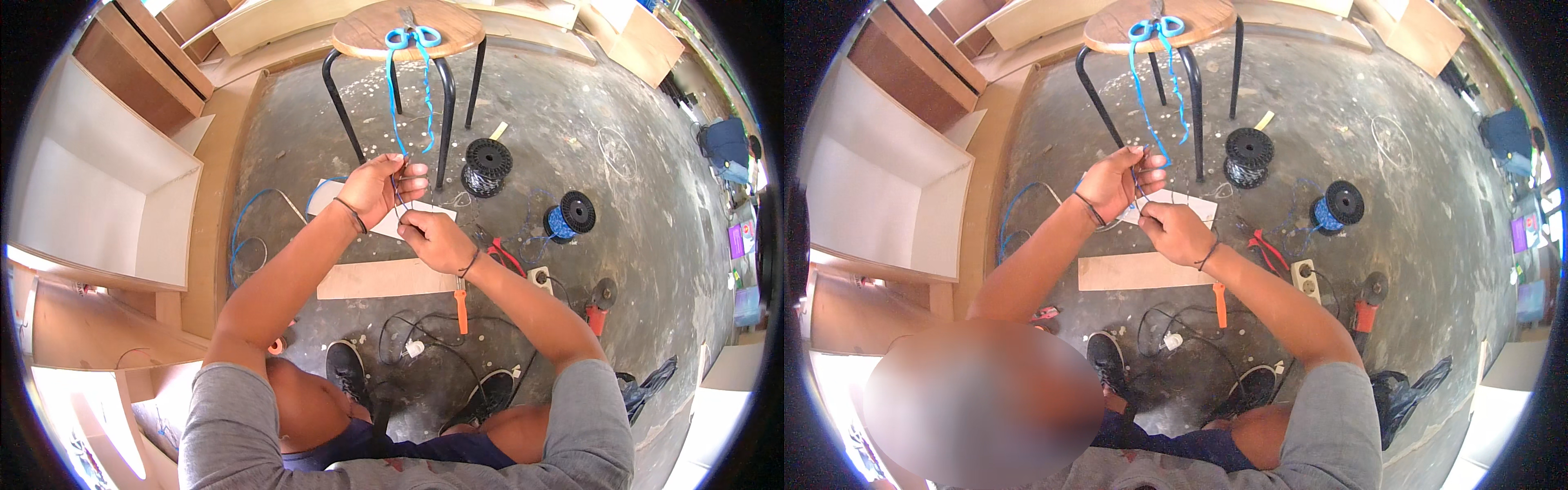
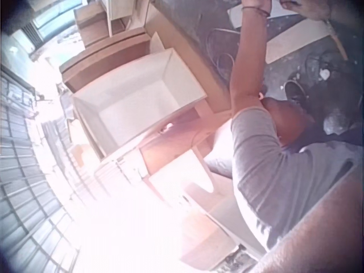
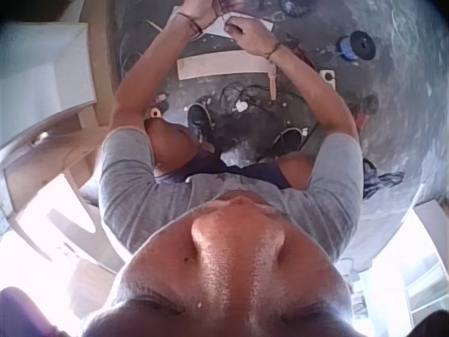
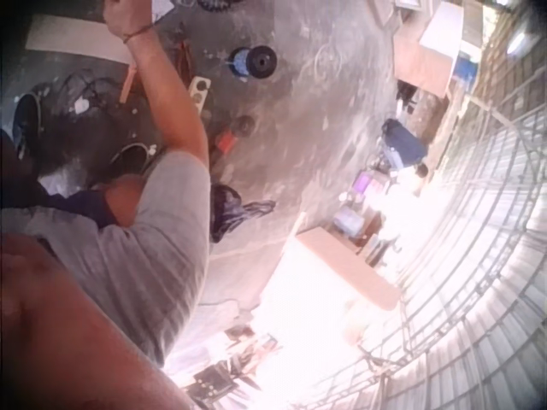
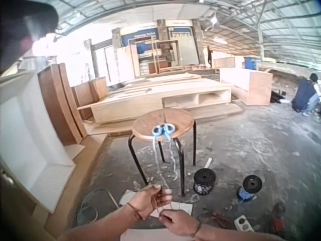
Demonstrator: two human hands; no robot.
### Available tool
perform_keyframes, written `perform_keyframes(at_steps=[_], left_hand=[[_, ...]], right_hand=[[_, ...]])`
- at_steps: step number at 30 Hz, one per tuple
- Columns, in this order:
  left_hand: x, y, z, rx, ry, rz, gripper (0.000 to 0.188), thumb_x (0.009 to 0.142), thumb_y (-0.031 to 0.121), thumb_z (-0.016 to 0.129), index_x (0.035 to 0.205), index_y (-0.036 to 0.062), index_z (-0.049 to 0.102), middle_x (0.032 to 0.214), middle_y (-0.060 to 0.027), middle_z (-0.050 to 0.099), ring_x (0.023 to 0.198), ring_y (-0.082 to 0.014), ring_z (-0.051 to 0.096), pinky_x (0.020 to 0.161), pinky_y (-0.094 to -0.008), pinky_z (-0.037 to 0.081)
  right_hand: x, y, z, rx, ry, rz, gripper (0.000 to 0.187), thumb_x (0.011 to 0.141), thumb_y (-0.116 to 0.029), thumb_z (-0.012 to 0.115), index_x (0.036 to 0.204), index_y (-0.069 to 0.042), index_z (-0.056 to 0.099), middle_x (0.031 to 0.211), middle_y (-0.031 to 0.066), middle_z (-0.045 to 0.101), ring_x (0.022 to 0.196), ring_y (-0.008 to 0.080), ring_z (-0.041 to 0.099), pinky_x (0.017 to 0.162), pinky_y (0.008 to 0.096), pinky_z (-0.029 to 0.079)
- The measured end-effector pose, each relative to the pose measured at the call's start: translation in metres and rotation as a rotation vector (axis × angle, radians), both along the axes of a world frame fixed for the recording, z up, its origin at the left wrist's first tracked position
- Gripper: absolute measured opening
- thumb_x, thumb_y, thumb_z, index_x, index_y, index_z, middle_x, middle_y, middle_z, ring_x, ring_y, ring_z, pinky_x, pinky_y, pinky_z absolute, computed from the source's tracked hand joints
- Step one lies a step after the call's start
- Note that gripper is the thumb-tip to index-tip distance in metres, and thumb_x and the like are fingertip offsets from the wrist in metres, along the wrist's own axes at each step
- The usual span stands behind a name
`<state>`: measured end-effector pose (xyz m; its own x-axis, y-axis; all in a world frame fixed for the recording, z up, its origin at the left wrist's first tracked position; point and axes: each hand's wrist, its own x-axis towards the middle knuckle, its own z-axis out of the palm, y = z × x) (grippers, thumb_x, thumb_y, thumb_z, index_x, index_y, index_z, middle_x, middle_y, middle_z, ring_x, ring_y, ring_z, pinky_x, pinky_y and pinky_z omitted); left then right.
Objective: The person retrieves wire spools from a bag, cuts a length of blue wire with a pair of pliers, and strips the insulation from the ends of the wire using the pliers.
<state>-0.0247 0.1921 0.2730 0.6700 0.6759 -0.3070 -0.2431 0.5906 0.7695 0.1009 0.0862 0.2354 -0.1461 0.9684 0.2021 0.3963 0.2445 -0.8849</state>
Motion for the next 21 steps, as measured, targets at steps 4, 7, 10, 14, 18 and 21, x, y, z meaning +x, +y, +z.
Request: perform_keyframes(at_steps=[4,7,10,14,18,21], left_hand=[[-0.002,0.003,0.0,0.015,-0.077,-0.03,0.013,0.093,0.013,0.041,0.096,0.0059,0.051,0.084,-0.003,0.057,0.071,-0.0137,0.056,0.076,-0.0319,0.05],[0.0,-0.003,0.002,0.003,-0.066,0.005,0.013,0.093,0.014,0.041,0.096,0.0061,0.051,0.081,-0.0007,0.054,0.068,-0.0116,0.052,0.073,-0.0314,0.049],[0.003,-0.003,0.002,0.02,-0.087,-0.004,0.016,0.092,0.015,0.043,0.101,0.0044,0.052,0.078,0.001,0.051,0.067,-0.0107,0.049,0.073,-0.0305,0.048],[0.007,-0.006,0.007,-0.015,-0.088,0.021,0.017,0.092,0.017,0.045,0.098,0.0049,0.055,0.071,0.0013,0.047,0.063,-0.0113,0.047,0.064,-0.0307,0.045],[0.004,-0.005,0.01,0.007,-0.106,0.07,0.013,0.092,0.016,0.044,0.095,0.0067,0.053,0.074,0.0012,0.048,0.064,-0.0115,0.047,0.064,-0.0312,0.045],[0.005,-0.007,0.012,0.014,-0.149,0.089,0.01,0.092,0.016,0.044,0.094,0.008,0.05,0.075,0.001,0.049,0.065,-0.0116,0.048,0.065,-0.0314,0.045]], right_hand=[[0.01,-0.005,-0.001,-0.1,-0.039,-0.001,0.016,0.083,-0.016,0.054,0.081,-0.001,0.057,0.07,0.0199,0.057,0.063,0.0343,0.057,0.058,0.04,0.043],[0.015,-0.006,-0.005,-0.065,-0.132,-0.021,0.017,0.083,-0.018,0.053,0.082,-0.001,0.057,0.07,0.0203,0.057,0.065,0.0349,0.058,0.059,0.0403,0.043],[0.018,-0.009,-0.006,-0.012,-0.15,-0.021,0.018,0.082,-0.018,0.052,0.081,-0.001,0.058,0.071,0.0205,0.057,0.066,0.0359,0.058,0.06,0.0401,0.044],[0.02,-0.01,0.005,-0.038,-0.143,-0.011,0.018,0.082,-0.018,0.052,0.078,-0.001,0.058,0.071,0.0209,0.057,0.067,0.0362,0.058,0.06,0.0401,0.044],[0.022,-0.004,0.005,-0.047,-0.156,-0.03,0.018,0.08,-0.017,0.052,0.076,-0.001,0.058,0.07,0.0211,0.057,0.067,0.0364,0.058,0.06,0.0401,0.045],[0.024,-0.006,0.0,-0.044,-0.19,-0.053,0.018,0.079,-0.017,0.052,0.076,0.0,0.059,0.07,0.0209,0.058,0.067,0.0365,0.058,0.06,0.0404,0.045]])
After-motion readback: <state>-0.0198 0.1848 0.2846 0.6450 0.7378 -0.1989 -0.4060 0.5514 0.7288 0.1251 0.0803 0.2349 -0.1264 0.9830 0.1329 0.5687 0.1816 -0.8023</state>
